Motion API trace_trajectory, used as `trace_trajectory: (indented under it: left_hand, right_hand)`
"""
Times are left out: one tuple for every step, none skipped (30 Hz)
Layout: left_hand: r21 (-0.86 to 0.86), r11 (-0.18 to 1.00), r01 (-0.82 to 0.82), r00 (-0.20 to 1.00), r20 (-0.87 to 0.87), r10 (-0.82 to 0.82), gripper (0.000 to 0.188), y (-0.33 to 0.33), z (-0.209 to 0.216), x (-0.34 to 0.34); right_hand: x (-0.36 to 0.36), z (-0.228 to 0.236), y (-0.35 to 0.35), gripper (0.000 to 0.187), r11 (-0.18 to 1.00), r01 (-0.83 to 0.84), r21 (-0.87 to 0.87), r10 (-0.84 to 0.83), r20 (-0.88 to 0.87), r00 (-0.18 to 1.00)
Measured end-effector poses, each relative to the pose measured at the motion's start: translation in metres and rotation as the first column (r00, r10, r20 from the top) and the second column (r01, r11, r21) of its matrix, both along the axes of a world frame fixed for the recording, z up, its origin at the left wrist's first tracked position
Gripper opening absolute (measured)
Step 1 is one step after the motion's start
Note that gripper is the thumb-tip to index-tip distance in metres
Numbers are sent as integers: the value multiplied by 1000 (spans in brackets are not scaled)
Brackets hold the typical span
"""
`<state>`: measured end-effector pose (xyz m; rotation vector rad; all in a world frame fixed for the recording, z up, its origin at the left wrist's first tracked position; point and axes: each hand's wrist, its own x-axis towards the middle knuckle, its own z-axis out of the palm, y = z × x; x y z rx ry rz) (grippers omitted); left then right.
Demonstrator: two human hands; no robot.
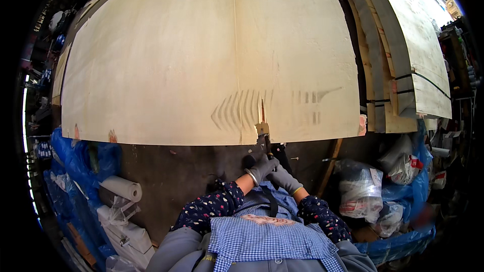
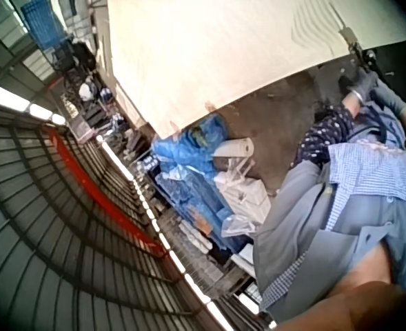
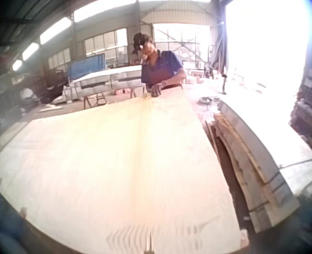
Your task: The person positions a large sheet of plywood on a workbench and uses tin snips to trim the edge along a marked line. The person repeatedly cuts small sections of the edge while another person assists by holding the sheet steady.
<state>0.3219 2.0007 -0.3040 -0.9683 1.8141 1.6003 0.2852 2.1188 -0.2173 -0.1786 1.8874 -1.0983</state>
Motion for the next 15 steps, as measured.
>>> trace_trajectory:
  left_hand:
    - [-56, 997, 57, 998, 26, -56, 20, -8, 51, -22]
    - [-109, 988, 113, 993, 56, -107, 20, -17, 105, -44]
    - [-70, 995, 67, 998, 13, -66, 20, -19, 93, -40]
    - [-26, 999, 26, 999, -28, -27, 21, -21, 81, -37]
    - [20, 1000, -9, 998, -65, 10, 21, -24, 64, -35]
    - [20, 1000, 8, 998, -61, -7, 26, -26, 51, -34]
    - [20, 999, 26, 998, -57, -25, 32, -28, 39, -32]
    - [22, 998, 52, 997, -55, -51, 39, -29, 32, -34]
    - [12, 998, 60, 996, -71, -59, 39, -29, 26, -34]
    - [1, 998, 67, 994, -87, -66, 39, -28, 21, -33]
    - [-11, 998, 70, 992, -102, -70, 40, -28, 17, -31]
    - [0, 998, 58, 990, -132, -57, 41, -27, 14, -29]
    - [12, 999, 47, 986, -162, -44, 42, -27, 11, -27]
    - [26, 999, 33, 981, -192, -27, 44, -27, 8, -25]
    - [28, 999, 39, 986, -164, -34, 43, -28, 18, -28]
  right_hand:
    - [-8, -6, -5, 55, 993, -14, -117, 23, 76, 997]
    - [-8, -14, -8, 55, 994, 33, -106, -28, 47, 998]
    - [-7, -17, -13, 56, 993, 63, -102, -62, 15, 998]
    - [-6, -20, -16, 56, 991, 95, -99, -97, -17, 995]
    - [-11, -17, -20, 58, 988, 87, -126, -84, 23, 996]
    - [-18, -10, -24, 59, 985, 74, -154, -65, 63, 996]
    - [-22, -6, -27, 61, 981, 63, -181, -45, 102, 994]
    - [-23, -8, -27, 63, 986, 62, -155, -38, 151, 988]
    - [-24, -11, -26, 65, 990, 59, -130, -33, 199, 979]
    - [-25, -16, -25, 67, 993, 55, -105, -28, 247, 969]
    - [-23, -28, -23, 66, 992, 50, -117, -29, 173, 984]
    - [-19, -40, -20, 65, 991, 45, -129, -32, 99, 995]
    - [-15, -51, -18, 65, 989, 39, -141, -36, 23, 999]
    - [-15, -47, -19, 66, 993, 22, -117, -22, -1, 1000]
    - [-17, -36, -19, 67, 996, 8, -90, -10, -26, 1000]
